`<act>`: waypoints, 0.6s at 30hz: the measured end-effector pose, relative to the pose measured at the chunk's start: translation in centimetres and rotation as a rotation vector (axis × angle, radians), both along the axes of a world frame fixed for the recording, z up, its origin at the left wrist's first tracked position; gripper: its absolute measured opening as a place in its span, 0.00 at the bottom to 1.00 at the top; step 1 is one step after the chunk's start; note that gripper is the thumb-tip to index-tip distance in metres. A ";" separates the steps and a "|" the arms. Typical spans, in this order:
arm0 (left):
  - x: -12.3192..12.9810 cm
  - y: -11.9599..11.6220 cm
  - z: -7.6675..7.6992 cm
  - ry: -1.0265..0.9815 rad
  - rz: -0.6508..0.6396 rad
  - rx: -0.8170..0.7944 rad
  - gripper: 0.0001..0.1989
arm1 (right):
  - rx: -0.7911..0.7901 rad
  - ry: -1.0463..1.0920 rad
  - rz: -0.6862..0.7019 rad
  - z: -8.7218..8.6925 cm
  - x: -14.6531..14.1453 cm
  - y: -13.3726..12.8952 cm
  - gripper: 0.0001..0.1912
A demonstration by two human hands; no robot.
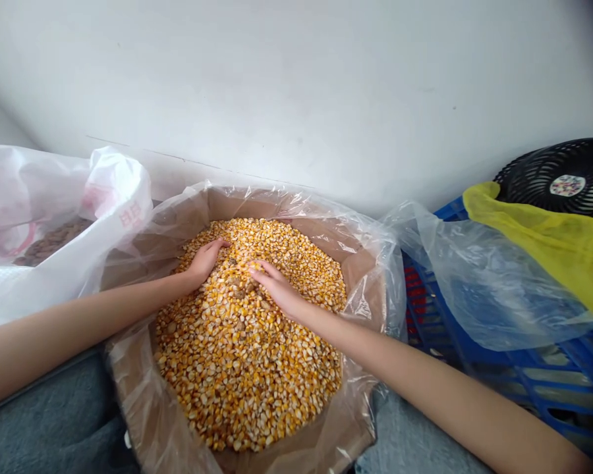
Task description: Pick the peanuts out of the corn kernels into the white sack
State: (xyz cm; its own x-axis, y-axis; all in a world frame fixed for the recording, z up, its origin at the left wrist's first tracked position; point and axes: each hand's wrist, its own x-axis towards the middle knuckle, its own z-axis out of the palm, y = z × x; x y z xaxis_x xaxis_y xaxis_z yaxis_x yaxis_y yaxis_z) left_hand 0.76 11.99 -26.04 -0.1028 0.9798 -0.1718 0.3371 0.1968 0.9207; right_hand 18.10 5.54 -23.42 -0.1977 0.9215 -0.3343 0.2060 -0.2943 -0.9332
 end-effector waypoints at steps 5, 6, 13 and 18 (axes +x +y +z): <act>-0.5 0.4 -0.7 0.017 -0.053 0.042 0.19 | 0.284 -0.087 0.188 1.7 -1.8 -1.7 0.16; -0.6 0.5 -0.8 0.023 -0.063 0.045 0.19 | 0.306 -0.072 0.243 2.2 -1.9 -1.7 0.15; -0.3 0.2 -0.1 0.021 -0.013 -0.020 0.18 | 0.112 -0.014 -0.004 2.2 2.5 2.5 0.12; -0.3 0.1 -0.1 -0.019 -0.001 -0.029 0.16 | -0.072 -0.282 -0.280 -2.3 5.4 3.4 0.08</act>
State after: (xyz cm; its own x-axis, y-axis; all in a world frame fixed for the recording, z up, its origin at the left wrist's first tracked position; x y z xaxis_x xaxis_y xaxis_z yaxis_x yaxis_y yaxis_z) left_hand 0.51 12.10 -26.11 -0.0979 0.9745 -0.2019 0.3195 0.2229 0.9210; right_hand 23.50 8.94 -25.69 0.1661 0.8989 -0.4055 0.3534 -0.4382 -0.8265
